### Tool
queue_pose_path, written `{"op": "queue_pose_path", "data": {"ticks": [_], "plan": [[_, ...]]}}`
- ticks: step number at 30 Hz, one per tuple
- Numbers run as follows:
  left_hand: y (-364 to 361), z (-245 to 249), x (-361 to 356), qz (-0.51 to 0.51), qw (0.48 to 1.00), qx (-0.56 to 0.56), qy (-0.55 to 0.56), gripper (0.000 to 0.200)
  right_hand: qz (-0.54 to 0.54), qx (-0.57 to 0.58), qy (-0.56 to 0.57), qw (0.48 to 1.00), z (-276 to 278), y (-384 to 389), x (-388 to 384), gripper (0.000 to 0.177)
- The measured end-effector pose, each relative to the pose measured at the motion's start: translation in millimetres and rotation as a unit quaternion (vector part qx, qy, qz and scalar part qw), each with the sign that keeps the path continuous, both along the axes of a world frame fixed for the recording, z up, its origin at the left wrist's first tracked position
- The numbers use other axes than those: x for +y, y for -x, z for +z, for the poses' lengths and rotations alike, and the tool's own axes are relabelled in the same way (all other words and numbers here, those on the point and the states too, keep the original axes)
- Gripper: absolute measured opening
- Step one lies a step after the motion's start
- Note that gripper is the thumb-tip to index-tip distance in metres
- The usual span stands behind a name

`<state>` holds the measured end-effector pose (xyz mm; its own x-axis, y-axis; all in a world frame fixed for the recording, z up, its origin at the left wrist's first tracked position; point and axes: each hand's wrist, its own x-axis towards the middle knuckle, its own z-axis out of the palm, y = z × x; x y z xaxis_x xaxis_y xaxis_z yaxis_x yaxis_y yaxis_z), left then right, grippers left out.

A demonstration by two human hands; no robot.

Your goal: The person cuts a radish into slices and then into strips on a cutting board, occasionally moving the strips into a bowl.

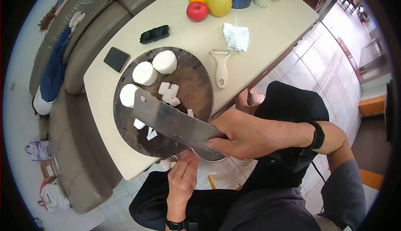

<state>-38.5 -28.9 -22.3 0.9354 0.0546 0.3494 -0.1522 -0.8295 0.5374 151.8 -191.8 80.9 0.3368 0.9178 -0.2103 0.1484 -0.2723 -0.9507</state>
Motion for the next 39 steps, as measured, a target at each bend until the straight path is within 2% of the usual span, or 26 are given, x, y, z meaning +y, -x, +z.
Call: {"op": "queue_pose_path", "data": {"ticks": [3, 10, 13, 15, 17, 19, 22, 25, 28, 30, 39], "plan": [[-0.4, -7.8, -1.5, -0.014, 0.998, 0.031, 0.054, 0.031, -0.002, 0.006, -0.009, 1.000, -4.3, 0.0, 0.0, 0.023], [-5.4, 1.2, -3.4, 0.000, 0.999, 0.025, 0.040, 0.029, -0.004, -0.024, -0.032, 0.999, -7.3, 0.8, -1.7, 0.023], [-9.6, 11.5, -0.1, 0.044, 0.998, -0.040, 0.023, 0.025, -0.004, -0.029, -0.015, 0.999, -3.7, -2.1, -3.8, 0.024], [-11.0, 14.8, 6.8, 0.126, 0.984, -0.104, -0.064, 0.024, 0.003, -0.056, -0.007, 0.998, -1.1, -4.2, -6.6, 0.025], [-17.7, 17.6, 13.5, 0.170, 0.979, -0.091, -0.072, 0.025, 0.013, -0.083, 0.002, 0.996, 2.9, -4.8, -8.0, 0.026], [-27.2, 20.8, 19.8, 0.207, 0.974, -0.056, -0.067, 0.025, -0.003, -0.058, 0.008, 0.998, 6.8, -3.6, -7.7, 0.025], [-31.0, 16.8, 22.4, 0.195, 0.978, -0.037, -0.064, 0.027, -0.004, -0.093, -0.020, 0.995, 2.7, -1.6, -10.0, 0.022], [-32.6, 15.0, 22.8, 0.169, 0.981, -0.026, -0.087, 0.030, 0.005, -0.080, -0.014, 0.997, 5.6, -1.3, -10.5, 0.020], [-34.2, 17.0, 22.0, 0.179, 0.980, -0.017, -0.088, 0.029, -0.011, -0.085, -0.036, 0.996, 2.9, 0.5, -10.6, 0.019], [-36.5, 20.8, 21.2, 0.183, 0.981, -0.018, -0.056, 0.021, -0.009, -0.094, -0.036, 0.995, 1.5, 0.3, -10.7, 0.019], [-42.0, 23.8, 27.2, 0.155, 0.986, -0.011, -0.062, 0.019, 0.019, -0.100, -0.006, 0.995, -4.1, 3.3, -8.4, 0.019]]}}
